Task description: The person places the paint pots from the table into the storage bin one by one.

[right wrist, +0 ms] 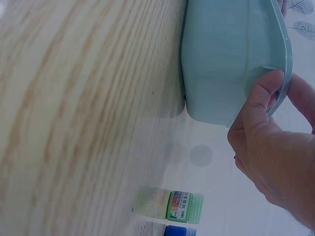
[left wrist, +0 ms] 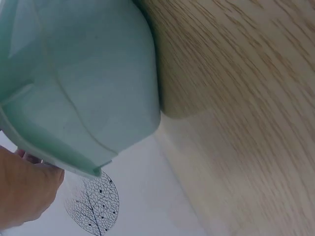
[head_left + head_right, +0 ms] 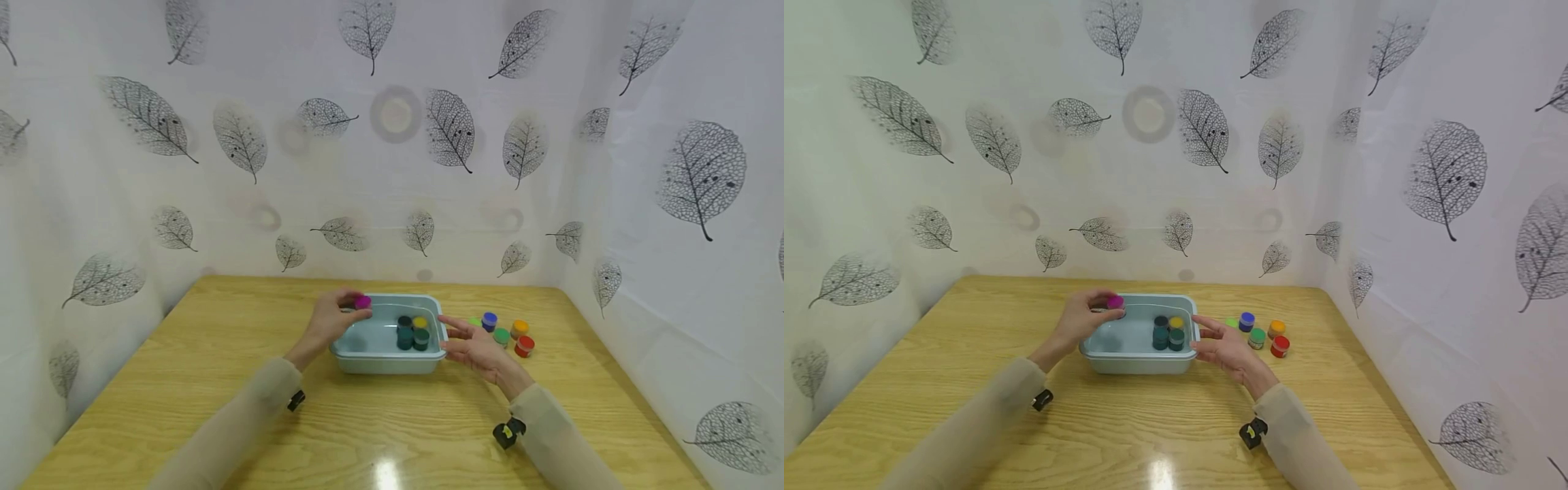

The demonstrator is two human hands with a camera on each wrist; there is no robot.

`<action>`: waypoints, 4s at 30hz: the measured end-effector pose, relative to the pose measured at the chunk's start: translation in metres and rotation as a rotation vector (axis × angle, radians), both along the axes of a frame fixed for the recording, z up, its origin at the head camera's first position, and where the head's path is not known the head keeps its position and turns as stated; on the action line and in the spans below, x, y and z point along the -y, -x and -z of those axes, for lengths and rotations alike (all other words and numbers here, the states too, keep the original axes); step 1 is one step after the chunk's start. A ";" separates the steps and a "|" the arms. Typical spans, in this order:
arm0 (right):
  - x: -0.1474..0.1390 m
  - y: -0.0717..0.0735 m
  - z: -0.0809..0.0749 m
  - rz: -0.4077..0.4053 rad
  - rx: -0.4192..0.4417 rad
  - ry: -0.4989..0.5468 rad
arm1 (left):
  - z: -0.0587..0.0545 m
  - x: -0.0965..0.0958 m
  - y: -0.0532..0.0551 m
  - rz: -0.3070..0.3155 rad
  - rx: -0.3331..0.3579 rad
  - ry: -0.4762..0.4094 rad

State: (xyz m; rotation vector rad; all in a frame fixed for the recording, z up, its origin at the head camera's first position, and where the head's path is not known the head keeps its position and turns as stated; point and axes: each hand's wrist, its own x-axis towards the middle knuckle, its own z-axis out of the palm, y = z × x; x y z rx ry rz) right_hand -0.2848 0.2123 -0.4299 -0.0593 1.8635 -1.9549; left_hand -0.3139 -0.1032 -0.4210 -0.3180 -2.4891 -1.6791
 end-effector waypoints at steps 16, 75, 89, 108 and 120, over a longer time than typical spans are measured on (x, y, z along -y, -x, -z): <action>0.000 0.002 0.000 0.006 -0.018 -0.006 | -0.009 -0.024 0.000 0.012 0.086 0.112; 0.000 0.001 0.001 -0.010 -0.004 -0.016 | 0.011 -0.059 0.025 -0.001 0.281 0.267; -0.001 0.001 0.001 0.001 -0.007 -0.025 | 0.011 -0.061 0.026 -0.012 0.276 0.267; 0.000 0.001 -0.001 -0.002 -0.017 -0.019 | 0.008 -0.056 0.024 -0.024 0.278 0.185; 0.000 0.001 0.003 0.002 -0.029 -0.019 | -0.006 -0.049 0.022 -0.098 0.295 0.088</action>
